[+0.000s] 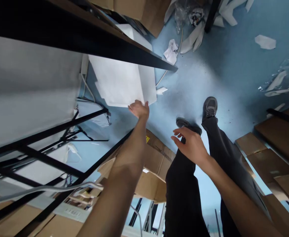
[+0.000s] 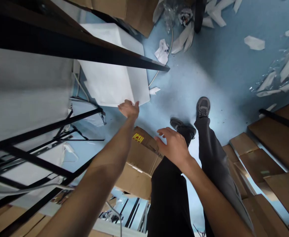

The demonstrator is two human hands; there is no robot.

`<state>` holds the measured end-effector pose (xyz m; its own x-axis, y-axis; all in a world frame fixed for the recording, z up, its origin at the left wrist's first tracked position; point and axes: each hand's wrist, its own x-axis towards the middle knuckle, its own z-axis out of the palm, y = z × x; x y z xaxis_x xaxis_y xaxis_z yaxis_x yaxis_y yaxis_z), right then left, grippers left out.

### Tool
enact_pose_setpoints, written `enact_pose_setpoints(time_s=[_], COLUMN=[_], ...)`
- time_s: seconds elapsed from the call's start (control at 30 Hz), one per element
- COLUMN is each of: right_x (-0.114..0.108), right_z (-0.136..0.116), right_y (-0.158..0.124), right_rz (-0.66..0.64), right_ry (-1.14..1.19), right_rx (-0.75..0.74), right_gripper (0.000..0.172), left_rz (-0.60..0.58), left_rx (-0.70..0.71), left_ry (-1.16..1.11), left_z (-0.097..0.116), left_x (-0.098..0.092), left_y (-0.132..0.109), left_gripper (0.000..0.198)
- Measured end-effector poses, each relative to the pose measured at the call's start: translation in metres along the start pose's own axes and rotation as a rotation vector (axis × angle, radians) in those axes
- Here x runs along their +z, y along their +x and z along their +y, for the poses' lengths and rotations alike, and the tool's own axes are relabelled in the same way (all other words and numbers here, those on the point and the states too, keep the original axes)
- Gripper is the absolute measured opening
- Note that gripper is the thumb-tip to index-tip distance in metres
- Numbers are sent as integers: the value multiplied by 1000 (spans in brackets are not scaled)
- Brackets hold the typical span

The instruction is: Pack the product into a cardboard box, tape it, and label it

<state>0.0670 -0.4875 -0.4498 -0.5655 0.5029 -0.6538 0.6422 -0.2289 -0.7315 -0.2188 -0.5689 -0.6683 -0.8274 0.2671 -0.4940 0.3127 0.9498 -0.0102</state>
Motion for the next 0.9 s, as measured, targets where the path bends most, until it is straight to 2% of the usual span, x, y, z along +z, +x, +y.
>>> enact_pose_setpoints(time_s=[0.1, 0.27, 0.4, 0.53, 0.63, 0.73, 0.83, 0.9], right_x=[4, 10, 4, -18, -39, -58, -75, -87], right_z=[11, 11, -14, -50, -77, -99, -116, -124], right_y=[0, -10, -25, -49, -78, -113, -148, -168], right_rz=[39, 82, 48, 24, 3, -2, 28, 108], right_ry=[26, 39, -17, -153, -266, -337, -385, -398], right_rx=[16, 85, 195, 339, 415, 444, 487, 520], right_gripper=[16, 20, 19, 24, 34, 46, 53, 53], left_rz=[5, -45, -94, -144, -177, -188, -200, -218], left_rx=[-20, 0, -20, 21, 94, 185, 298, 381], left_ry=[80, 67, 25, -28, -88, -155, -217, -255], left_z=[3, 2, -12, -27, -34, -35, -31, -25], left_x=[-9, -42, -77, -124, -163, -200, -232, -252], left_y=[-66, -188, -276, -354, -403, -440, -464, -473], left_gripper=[21, 18, 19, 13, 8, 10, 13, 13])
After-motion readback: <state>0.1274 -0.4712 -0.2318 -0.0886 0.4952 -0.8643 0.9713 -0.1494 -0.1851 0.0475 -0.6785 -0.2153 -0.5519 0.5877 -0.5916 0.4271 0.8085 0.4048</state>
